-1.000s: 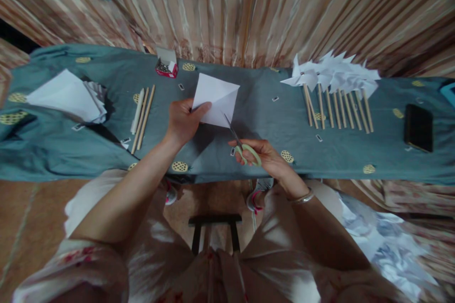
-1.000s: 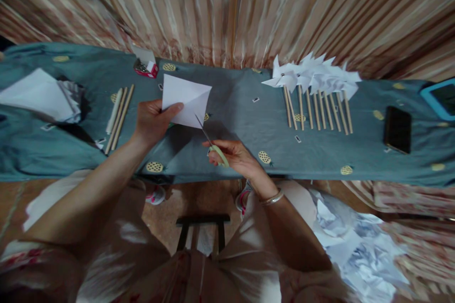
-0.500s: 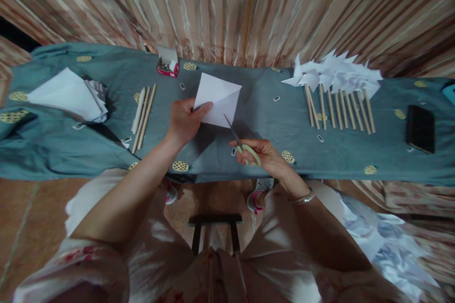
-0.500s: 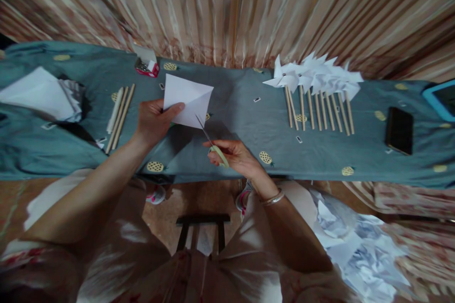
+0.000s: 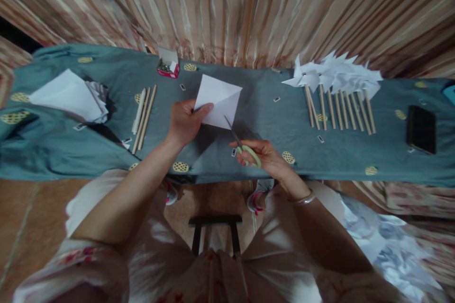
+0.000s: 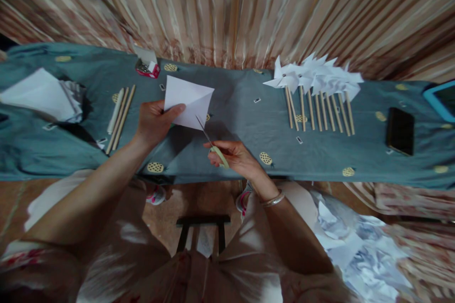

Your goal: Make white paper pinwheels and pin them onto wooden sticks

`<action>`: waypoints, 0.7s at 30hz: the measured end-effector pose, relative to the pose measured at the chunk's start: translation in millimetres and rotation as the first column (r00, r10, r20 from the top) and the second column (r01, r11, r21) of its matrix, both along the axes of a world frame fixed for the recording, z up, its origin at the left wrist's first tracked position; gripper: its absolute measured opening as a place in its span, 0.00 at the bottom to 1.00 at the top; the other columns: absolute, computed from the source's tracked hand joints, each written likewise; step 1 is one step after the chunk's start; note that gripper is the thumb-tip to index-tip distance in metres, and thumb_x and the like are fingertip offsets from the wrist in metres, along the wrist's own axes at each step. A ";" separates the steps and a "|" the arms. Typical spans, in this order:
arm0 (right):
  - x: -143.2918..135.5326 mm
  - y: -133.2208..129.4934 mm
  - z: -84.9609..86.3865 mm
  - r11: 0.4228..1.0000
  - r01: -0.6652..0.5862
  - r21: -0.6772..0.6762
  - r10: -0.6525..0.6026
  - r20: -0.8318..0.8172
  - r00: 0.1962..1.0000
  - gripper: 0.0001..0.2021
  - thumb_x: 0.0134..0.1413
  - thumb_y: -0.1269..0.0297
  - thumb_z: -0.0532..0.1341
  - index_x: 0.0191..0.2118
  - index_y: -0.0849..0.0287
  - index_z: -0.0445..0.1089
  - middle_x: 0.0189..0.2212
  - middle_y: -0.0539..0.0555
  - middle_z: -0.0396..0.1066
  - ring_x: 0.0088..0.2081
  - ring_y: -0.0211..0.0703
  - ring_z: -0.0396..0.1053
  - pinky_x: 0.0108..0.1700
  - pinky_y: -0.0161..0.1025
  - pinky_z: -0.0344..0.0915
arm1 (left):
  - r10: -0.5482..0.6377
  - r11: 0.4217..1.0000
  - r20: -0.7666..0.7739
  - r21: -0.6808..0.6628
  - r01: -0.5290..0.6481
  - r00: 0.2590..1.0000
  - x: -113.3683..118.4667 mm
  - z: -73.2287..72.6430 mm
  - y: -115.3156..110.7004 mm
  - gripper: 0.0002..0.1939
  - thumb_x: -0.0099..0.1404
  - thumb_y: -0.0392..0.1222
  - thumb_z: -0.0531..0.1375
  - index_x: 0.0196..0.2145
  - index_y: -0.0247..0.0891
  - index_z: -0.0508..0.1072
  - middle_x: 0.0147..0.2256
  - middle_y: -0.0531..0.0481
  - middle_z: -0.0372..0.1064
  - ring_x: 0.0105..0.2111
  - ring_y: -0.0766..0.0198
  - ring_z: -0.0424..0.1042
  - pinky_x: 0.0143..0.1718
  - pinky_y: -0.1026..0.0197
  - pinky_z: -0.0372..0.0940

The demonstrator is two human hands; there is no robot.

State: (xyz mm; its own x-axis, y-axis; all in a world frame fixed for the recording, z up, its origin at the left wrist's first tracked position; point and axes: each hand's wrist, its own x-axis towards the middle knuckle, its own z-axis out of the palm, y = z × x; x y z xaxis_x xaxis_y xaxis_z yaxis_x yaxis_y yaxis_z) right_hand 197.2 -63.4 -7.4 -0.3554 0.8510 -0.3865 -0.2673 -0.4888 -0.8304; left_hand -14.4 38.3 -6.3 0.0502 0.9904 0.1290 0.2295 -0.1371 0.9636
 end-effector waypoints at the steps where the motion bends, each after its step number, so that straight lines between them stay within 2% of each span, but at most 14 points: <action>1: -0.2 0.2 -0.6 1.000 0.000 0.003 0.000 0.004 1.000 0.15 0.46 0.62 0.73 0.42 0.60 0.79 0.23 0.48 0.70 0.24 0.33 0.65 0.29 0.32 0.68 | 0.001 1.000 -0.004 0.002 -0.001 1.000 0.1 0.2 -0.1 0.14 0.57 0.48 0.65 0.20 0.38 0.73 0.18 0.55 0.65 0.20 0.67 0.63 0.21 0.64 0.56; 8: -0.6 2.2 -5.0 0.999 0.009 -0.035 -0.008 0.033 0.999 0.22 0.36 0.58 0.77 0.40 0.61 0.79 0.23 0.48 0.74 0.24 0.31 0.67 0.29 0.31 0.68 | 0.019 1.000 -0.018 -0.015 -0.019 1.000 0.1 0.8 -0.4 0.13 0.57 0.47 0.65 0.20 0.38 0.74 0.17 0.55 0.66 0.20 0.67 0.64 0.21 0.65 0.58; 21: -0.8 1.8 -6.2 0.999 0.012 -0.033 -0.011 0.032 0.999 0.21 0.36 0.59 0.77 0.39 0.60 0.80 0.22 0.47 0.73 0.23 0.30 0.68 0.28 0.29 0.69 | 0.011 1.000 -0.035 0.010 -0.011 0.999 -0.7 1.1 -0.4 0.15 0.57 0.48 0.65 0.18 0.38 0.72 0.16 0.56 0.62 0.19 0.68 0.61 0.20 0.64 0.54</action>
